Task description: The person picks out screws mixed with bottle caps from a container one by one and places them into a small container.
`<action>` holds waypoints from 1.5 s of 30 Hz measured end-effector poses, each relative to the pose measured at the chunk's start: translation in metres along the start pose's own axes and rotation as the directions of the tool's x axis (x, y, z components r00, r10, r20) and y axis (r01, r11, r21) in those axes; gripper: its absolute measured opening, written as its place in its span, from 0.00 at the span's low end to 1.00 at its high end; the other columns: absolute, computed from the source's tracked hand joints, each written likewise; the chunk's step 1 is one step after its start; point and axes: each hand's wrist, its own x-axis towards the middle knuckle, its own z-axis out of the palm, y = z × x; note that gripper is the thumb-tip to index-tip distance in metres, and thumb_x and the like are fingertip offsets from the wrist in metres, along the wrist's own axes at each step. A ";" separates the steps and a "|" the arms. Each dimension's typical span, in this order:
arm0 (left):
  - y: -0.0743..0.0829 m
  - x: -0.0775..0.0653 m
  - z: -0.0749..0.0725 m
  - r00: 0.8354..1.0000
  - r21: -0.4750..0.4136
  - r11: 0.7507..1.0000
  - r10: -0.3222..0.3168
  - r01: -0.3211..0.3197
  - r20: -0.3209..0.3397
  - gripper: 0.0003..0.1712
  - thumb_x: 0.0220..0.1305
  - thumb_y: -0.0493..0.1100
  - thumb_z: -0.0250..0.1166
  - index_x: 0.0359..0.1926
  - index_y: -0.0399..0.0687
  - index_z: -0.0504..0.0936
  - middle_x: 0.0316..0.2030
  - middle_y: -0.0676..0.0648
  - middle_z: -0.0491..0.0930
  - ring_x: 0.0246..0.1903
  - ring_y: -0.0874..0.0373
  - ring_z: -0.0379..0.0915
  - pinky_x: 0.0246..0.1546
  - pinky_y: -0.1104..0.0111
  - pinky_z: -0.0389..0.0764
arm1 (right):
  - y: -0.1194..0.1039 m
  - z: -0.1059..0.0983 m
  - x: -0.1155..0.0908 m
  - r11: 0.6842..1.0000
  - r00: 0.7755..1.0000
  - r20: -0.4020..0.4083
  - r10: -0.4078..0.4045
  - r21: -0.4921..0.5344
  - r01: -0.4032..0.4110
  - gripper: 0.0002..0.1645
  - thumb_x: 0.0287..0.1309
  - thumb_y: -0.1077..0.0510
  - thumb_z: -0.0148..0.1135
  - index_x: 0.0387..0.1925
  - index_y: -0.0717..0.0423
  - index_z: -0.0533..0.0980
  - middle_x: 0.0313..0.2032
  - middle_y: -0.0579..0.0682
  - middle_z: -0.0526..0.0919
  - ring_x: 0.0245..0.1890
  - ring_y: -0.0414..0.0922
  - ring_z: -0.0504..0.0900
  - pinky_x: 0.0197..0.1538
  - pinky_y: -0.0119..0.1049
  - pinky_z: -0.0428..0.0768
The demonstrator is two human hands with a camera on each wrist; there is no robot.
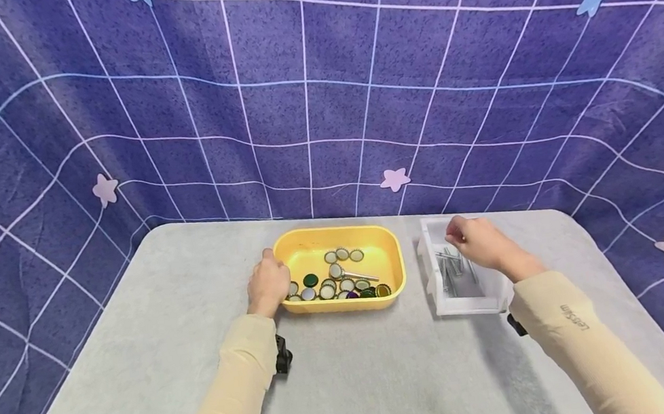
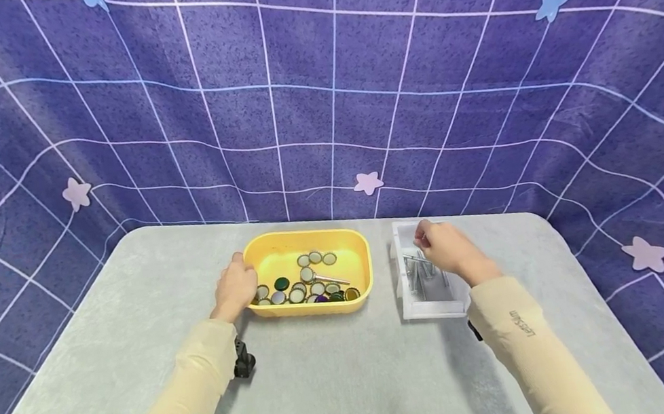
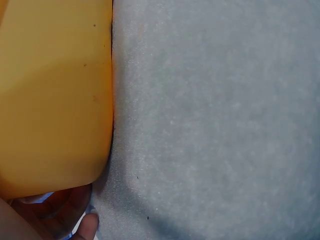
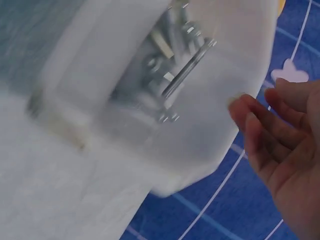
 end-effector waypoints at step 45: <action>-0.001 -0.001 0.001 1.000 -0.014 1.000 0.000 0.000 -0.012 0.23 0.72 0.44 0.42 0.63 0.39 0.63 0.52 0.33 0.78 0.51 0.36 0.78 0.53 0.45 0.76 | -0.120 0.102 0.043 0.999 0.981 0.195 -0.018 0.045 0.010 0.02 0.58 0.60 0.61 0.32 0.53 0.75 0.30 0.47 0.80 0.36 0.47 0.80 0.43 0.46 0.80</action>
